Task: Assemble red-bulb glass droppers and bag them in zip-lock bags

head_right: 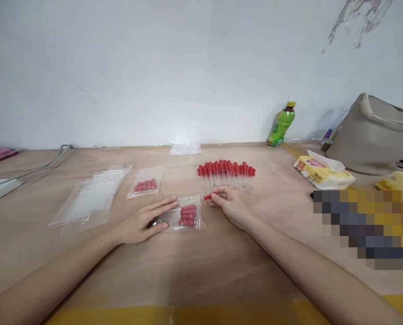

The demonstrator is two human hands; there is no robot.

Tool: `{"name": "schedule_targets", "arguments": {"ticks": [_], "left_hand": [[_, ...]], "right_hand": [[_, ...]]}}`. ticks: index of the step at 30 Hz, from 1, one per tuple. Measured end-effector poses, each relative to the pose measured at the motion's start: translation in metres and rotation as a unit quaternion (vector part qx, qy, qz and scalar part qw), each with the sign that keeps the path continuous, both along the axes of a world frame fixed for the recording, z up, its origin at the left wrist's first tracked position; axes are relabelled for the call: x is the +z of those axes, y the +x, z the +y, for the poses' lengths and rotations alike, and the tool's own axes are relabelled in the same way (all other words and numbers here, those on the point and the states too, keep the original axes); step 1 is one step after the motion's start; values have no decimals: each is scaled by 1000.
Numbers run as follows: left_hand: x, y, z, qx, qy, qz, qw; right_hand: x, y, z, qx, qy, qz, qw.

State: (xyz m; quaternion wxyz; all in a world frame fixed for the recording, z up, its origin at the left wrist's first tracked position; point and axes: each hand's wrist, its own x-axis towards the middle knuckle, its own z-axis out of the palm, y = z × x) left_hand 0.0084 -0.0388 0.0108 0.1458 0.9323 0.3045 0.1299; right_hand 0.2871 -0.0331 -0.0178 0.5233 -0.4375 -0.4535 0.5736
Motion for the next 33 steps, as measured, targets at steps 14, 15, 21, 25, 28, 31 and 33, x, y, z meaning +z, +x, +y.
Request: {"name": "schedule_targets", "arguments": {"ticks": [14,15,21,25,28,31,33], "left_hand": [[1,0,-1,8,-8,22,1000],[1,0,-1,6,-6,24,1000],[2,1,-1,7,1,31,999],[1,0,0,6,-2,22,1000],[1,0,-1,7,-1,5,1000],[1,0,-1,10,1,-5,1000],[1,1,-1,10,1,-7,1000]], "right_hand": [[14,-19,14,114,-13,-188,975],[13,-20,15,105,-12,-191,976],[7,-25,11,27,35,-209,977],[7,-26,9,48,50,-179,981],[5,-28,11,28,69,-215,974],[0,-31,13,-24,96,-259,961],[-4,-32,13,-34,109,-288,951]]}}
